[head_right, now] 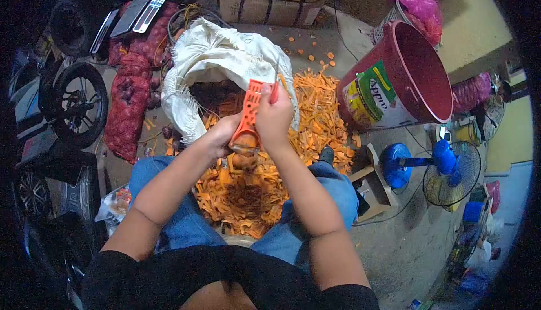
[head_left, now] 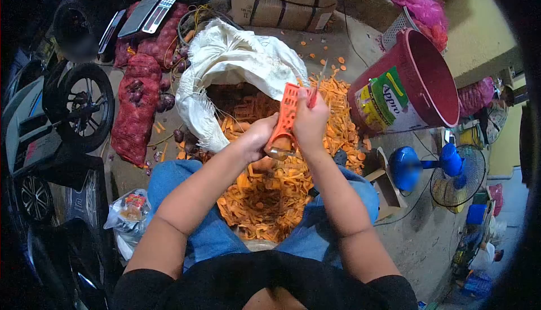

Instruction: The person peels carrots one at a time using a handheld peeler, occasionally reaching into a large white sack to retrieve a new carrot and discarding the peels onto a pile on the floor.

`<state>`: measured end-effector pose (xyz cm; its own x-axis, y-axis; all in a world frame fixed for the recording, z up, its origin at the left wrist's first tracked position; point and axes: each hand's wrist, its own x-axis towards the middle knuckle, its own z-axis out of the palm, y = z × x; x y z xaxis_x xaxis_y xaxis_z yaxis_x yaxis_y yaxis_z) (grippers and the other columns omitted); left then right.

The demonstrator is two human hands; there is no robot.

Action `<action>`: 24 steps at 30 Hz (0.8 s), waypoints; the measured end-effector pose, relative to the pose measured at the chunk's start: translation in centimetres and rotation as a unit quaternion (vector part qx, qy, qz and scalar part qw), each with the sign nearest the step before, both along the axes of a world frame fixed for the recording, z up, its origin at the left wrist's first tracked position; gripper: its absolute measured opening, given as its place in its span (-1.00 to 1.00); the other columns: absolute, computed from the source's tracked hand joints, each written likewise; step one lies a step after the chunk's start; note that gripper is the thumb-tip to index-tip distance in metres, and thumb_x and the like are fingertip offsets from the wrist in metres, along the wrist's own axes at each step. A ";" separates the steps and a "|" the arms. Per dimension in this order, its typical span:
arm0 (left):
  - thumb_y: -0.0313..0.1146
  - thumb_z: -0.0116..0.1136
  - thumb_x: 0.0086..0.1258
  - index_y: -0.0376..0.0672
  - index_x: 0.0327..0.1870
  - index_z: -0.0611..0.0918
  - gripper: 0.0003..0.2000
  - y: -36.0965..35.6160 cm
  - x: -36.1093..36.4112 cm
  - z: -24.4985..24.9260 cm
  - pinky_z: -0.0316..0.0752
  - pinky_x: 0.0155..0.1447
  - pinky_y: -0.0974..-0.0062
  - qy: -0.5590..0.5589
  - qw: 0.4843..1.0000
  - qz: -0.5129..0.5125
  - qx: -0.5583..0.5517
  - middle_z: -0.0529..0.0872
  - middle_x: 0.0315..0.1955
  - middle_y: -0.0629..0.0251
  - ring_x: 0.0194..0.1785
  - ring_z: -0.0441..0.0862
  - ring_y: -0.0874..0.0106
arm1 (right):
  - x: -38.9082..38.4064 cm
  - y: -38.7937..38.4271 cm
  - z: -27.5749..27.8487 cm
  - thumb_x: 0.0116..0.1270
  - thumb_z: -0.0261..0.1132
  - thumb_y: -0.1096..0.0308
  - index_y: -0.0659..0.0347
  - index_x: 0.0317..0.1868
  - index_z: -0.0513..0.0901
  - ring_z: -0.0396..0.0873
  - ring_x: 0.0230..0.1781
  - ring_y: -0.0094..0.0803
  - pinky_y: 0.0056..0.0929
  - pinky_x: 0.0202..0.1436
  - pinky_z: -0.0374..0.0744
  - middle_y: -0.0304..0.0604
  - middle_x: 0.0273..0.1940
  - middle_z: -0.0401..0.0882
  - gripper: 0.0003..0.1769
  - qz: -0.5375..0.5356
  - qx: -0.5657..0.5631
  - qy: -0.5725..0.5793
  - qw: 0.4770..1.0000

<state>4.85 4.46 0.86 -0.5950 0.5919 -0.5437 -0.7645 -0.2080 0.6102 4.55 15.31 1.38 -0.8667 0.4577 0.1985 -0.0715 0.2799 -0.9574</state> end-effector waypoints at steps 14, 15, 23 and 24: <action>-0.13 -0.28 0.29 -0.22 -0.16 0.41 -0.66 -0.4 -0.9 -1.0 0.49 -0.29 0.50 -0.047 0.999 -0.015 0.012 0.56 -0.40 0.24 -0.40 0.55 0.46 | -1.3 3.0 1.0 0.20 0.03 0.30 0.31 -0.44 0.44 0.38 -0.55 -0.51 -0.53 -0.45 0.37 -0.22 -0.53 0.44 -0.78 -0.058 -0.039 0.079 0.994; -0.13 -0.28 0.29 -0.22 -0.16 0.41 -0.66 -0.3 -0.9 -0.8 0.49 -0.29 0.50 -0.047 0.999 -0.015 0.013 0.56 -0.40 0.24 -0.40 0.55 0.46 | -0.4 1.7 1.1 0.20 0.03 0.30 0.30 -0.46 0.43 0.37 -0.56 -0.51 -0.51 -0.47 0.35 -0.22 -0.55 0.43 -0.78 -0.019 -0.035 0.039 0.998; -0.20 -0.33 0.31 -0.21 -0.11 0.42 -0.68 -0.1 0.1 1.1 0.48 -0.33 0.57 0.046 0.997 -0.065 -0.010 0.55 -0.30 0.25 -0.32 0.54 0.51 | -1.9 3.6 -1.2 0.18 0.03 0.32 0.36 -0.50 0.41 0.35 -0.61 -0.42 -0.41 -0.50 0.32 -0.11 -0.63 0.43 -0.76 -0.100 0.079 0.038 0.991; -0.20 -0.30 0.31 -0.21 -0.10 0.41 -0.68 -0.3 0.7 2.0 0.47 -0.33 0.58 0.041 0.994 -0.101 -0.026 0.55 -0.29 0.25 -0.31 0.53 0.52 | -2.7 5.4 -1.4 0.18 0.03 0.32 0.36 -0.51 0.42 0.35 -0.61 -0.42 -0.40 -0.51 0.32 -0.13 -0.62 0.44 -0.76 -0.153 0.074 0.058 0.984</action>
<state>5.53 4.15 2.83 -0.5113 0.6760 -0.5306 -0.7342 -0.0227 0.6786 1.81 20.74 -0.06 -0.6607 0.6523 0.3715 -0.0686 0.4404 -0.8952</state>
